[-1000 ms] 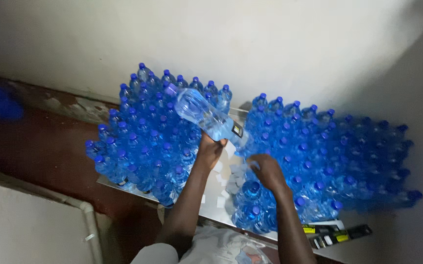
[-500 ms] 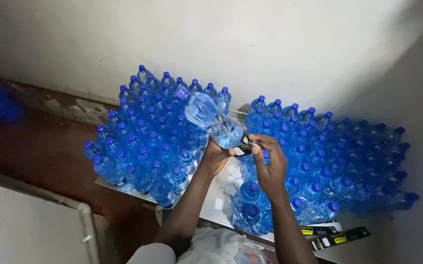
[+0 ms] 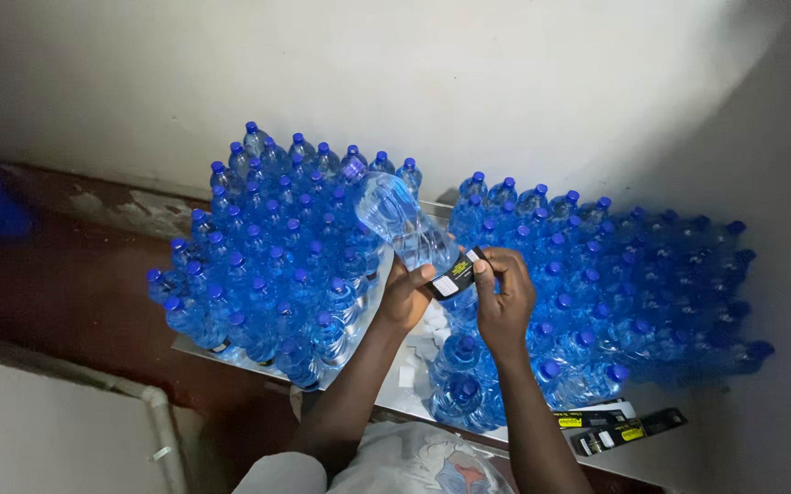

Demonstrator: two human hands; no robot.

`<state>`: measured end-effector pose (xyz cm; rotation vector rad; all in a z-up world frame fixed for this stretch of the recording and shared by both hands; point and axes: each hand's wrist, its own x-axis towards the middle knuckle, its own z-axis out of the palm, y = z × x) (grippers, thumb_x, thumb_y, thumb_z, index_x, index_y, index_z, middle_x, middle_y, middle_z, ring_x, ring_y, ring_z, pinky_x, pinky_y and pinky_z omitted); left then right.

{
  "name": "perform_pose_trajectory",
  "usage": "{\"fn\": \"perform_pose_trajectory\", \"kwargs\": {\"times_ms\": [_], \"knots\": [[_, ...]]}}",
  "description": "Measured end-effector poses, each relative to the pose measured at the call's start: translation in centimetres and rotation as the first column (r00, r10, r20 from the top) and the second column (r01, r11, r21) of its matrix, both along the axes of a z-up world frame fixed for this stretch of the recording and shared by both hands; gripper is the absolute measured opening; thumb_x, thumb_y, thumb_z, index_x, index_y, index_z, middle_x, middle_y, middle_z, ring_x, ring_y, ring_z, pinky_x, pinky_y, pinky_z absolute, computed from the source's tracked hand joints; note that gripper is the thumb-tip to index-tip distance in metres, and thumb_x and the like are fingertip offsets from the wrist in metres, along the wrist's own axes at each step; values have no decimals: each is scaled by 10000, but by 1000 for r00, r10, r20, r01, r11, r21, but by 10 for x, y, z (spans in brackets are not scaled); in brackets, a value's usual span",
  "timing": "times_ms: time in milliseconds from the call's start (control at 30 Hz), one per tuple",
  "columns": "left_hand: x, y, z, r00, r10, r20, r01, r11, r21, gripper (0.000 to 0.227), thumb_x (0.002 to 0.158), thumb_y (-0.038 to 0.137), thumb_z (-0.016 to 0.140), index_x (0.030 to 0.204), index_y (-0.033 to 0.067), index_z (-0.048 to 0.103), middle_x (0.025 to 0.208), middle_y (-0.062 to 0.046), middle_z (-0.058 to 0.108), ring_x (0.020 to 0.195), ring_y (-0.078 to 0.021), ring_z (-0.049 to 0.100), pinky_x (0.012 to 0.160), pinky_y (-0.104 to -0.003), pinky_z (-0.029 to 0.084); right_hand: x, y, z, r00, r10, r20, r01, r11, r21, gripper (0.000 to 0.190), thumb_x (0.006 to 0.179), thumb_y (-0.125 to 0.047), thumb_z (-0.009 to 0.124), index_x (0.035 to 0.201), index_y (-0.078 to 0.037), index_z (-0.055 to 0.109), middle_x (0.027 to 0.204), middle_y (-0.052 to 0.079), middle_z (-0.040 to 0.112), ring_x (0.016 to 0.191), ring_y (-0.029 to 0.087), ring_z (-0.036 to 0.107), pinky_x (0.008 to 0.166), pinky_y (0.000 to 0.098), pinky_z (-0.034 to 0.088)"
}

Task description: The person repeatedly picks up blue plastic water bottles from a table, applies a label to each bottle, and places the labeled bottle back on the table. The process is repeated for multiple bottles in a consistent sequence.

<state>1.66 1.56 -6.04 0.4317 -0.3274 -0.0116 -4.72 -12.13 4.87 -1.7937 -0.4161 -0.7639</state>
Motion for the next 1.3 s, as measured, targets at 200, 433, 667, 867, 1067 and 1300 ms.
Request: {"fn": "perform_pose_trajectory", "kwargs": {"times_ms": [200,433,667,867,1067,1300], "knots": [[-3,-2,7,1000,25,10,-25,999,37,731,854,-13,727,1502,141,426,1418,-128,591,1261,-363,598,974,-580,555,-2,5,0,997,-69,-19,70,996,54,243,1059,-72,635,838,-14,554,985,161,614,986,348,646,873,428,516],[-6,9,13,986,30,162,-56,985,162,768,842,53,782,1512,198,436,1455,-108,571,1322,-310,535,1042,-564,514,-8,23,-6,965,-102,-243,149,971,185,206,997,-69,673,874,-53,508,1130,188,585,1142,349,577,967,481,456],[-21,21,44,975,-112,191,89,988,124,790,814,-44,745,1512,170,444,1435,-172,576,1317,-449,522,1051,-664,483,7,19,-24,837,142,-528,68,931,358,317,1064,-338,632,1083,-25,579,942,52,517,933,175,484,846,348,406],[-22,29,31,992,-109,67,103,991,82,858,688,-85,735,1485,97,475,1419,-185,588,1297,-411,560,1083,-661,442,-3,14,-38,807,285,-517,-69,915,398,245,1074,-294,598,1155,-63,593,1096,78,579,1099,188,503,985,362,404],[-23,35,6,926,223,-305,-130,946,299,514,881,63,710,1378,49,581,1275,-159,690,1155,-311,652,1071,-538,466,-54,-26,-20,708,246,-662,-60,955,291,480,968,-302,699,1290,35,584,1482,278,562,1447,472,460,1187,574,370],[50,36,-86,884,468,-18,-88,203,975,860,640,477,888,1345,113,557,1285,-100,658,1167,-283,645,888,-401,544,-119,-133,-90,579,68,-813,427,824,373,366,959,-210,631,1196,68,656,1160,240,733,1033,356,710,970,465,556]]}}
